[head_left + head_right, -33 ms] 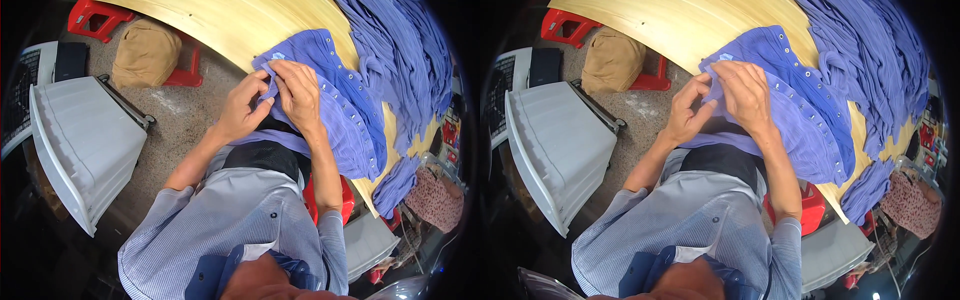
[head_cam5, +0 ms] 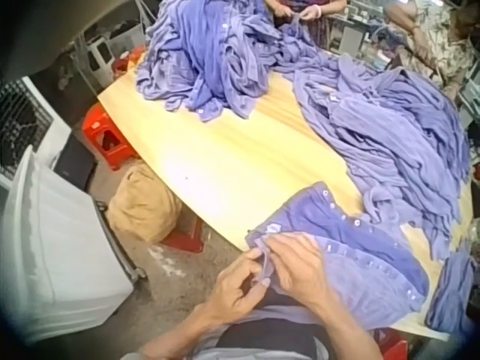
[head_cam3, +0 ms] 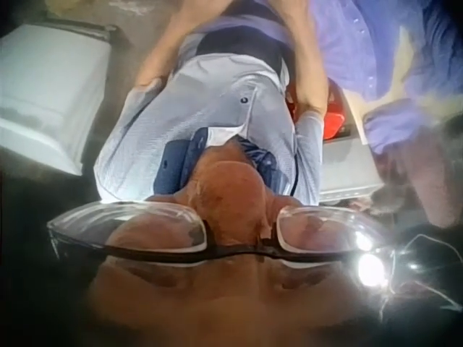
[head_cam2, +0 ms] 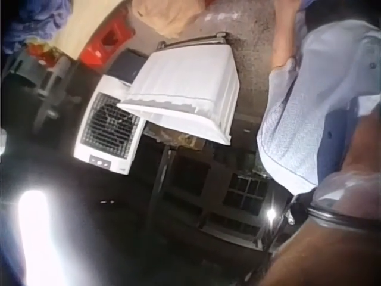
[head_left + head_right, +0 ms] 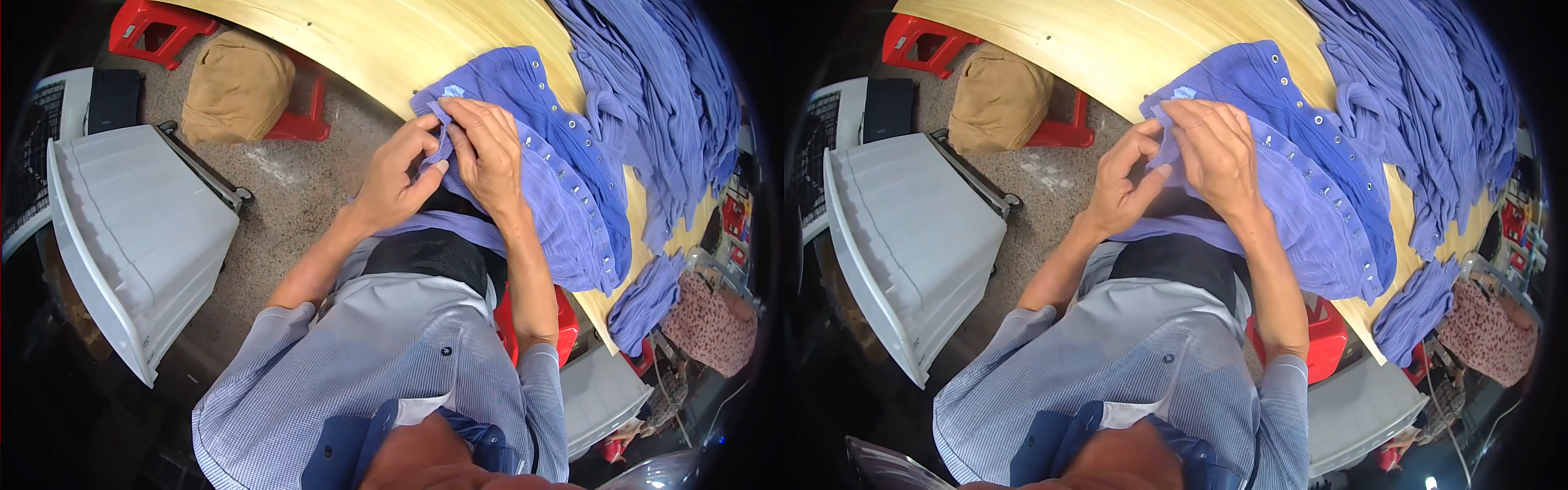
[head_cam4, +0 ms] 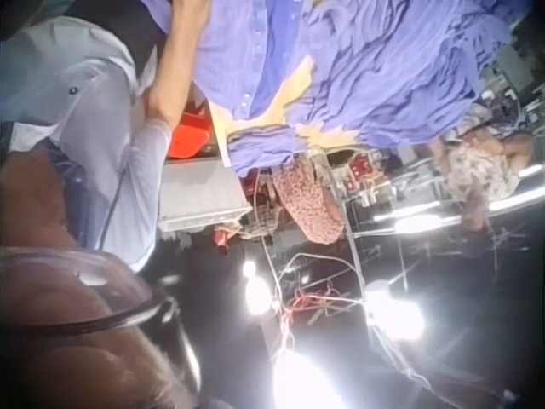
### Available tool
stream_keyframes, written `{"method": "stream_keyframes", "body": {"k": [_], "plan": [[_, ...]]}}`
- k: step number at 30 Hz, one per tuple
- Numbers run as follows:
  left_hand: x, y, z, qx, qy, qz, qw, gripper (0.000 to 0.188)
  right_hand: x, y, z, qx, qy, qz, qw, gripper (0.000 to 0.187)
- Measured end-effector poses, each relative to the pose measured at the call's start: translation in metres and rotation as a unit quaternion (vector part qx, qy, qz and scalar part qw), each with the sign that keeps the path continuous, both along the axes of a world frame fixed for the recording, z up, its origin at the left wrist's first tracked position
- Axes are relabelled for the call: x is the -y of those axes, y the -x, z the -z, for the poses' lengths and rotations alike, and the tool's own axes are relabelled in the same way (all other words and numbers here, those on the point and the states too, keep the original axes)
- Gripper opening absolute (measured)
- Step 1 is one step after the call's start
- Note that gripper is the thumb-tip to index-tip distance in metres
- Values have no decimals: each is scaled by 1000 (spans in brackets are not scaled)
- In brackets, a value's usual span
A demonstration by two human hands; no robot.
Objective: Fastening small metal snaps along the seam of blue pleated garments on a wooden work table.
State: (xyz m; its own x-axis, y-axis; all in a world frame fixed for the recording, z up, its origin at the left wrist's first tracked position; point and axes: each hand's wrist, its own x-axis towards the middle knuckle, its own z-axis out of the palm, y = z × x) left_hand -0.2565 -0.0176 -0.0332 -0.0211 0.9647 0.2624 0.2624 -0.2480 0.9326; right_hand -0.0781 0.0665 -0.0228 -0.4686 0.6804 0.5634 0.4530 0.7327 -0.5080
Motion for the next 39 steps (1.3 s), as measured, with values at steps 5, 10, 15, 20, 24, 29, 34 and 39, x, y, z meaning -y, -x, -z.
{"method": "stream_keyframes", "body": {"k": [5,10,15,20,24,29,34,39], "plan": [[-3,3,-7,33,-15,21,999,21,6,-3,-8,-43,-1,29,999,43],[-15,12,-21,-60,-38,72,995,17,13,-12,-12,-92,41,55,993,36],[-25,-5,-10,-32,71,24,997,16,10,-7,-6,-160,151,126,967,29],[-17,-9,-1,105,138,67,983,23,17,-12,-6,-236,181,170,940,17],[-4,-10,0,244,146,35,958,26,20,-15,-11,-219,163,164,948,18],[-18,12,-9,196,165,81,963,18,8,-15,-22,-150,182,90,968,29],[-8,30,-32,95,141,204,964,21,23,-22,-36,-72,148,-21,986,36],[18,21,-41,-2,100,236,966,23,50,-46,-45,20,78,-30,996,40]]}}
